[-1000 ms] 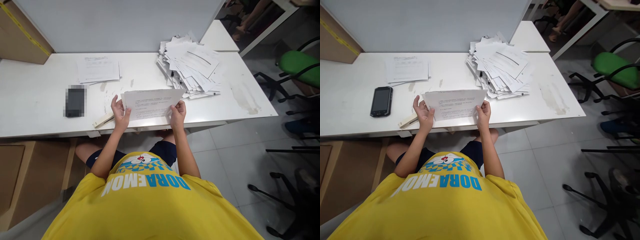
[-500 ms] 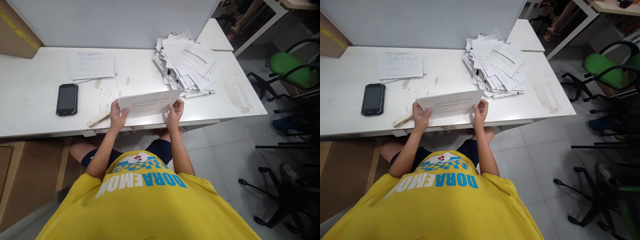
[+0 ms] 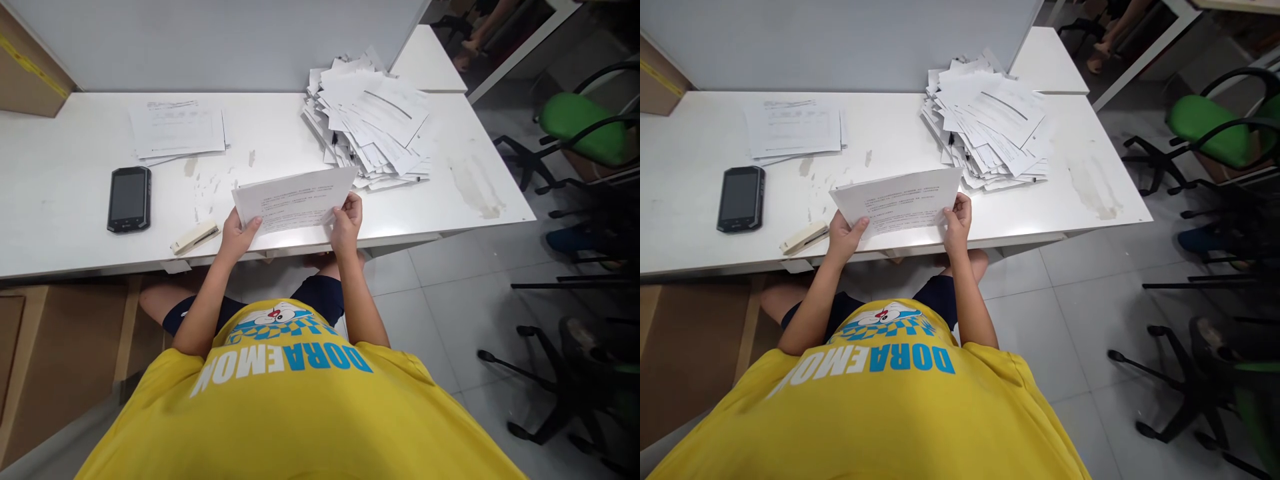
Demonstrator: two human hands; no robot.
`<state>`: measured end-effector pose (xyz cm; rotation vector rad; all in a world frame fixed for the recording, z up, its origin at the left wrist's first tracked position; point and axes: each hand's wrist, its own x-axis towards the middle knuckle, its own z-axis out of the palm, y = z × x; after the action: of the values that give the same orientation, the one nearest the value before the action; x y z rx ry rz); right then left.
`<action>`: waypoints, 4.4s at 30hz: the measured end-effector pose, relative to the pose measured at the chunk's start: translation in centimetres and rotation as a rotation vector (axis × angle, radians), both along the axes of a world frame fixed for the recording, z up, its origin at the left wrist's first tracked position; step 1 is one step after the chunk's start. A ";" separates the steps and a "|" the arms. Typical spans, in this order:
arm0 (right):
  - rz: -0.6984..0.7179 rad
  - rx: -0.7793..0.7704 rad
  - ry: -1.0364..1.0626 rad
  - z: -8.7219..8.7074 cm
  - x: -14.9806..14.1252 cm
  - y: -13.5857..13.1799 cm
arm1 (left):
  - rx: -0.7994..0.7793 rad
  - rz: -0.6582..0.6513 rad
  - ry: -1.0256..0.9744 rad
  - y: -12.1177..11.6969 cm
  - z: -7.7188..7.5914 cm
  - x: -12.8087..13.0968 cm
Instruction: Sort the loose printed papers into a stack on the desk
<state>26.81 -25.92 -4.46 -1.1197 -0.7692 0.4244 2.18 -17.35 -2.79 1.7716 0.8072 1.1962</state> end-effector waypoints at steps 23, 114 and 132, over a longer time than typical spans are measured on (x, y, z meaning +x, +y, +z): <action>0.113 -0.120 -0.077 0.0 0.1 -0.3 | -0.092 -0.112 0.220 0.1 0.9 0.1; 0.578 -0.608 -0.007 3.0 -0.5 -2.9 | 0.345 0.198 0.956 -0.8 1.9 -9.6; 0.587 -0.664 -0.099 3.3 -0.8 -2.7 | 0.276 0.286 0.861 -0.9 1.5 -9.3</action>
<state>26.03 -28.60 -1.12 -1.5254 -1.0847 1.1872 -7.08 -18.23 -1.27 2.5047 1.4732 0.6929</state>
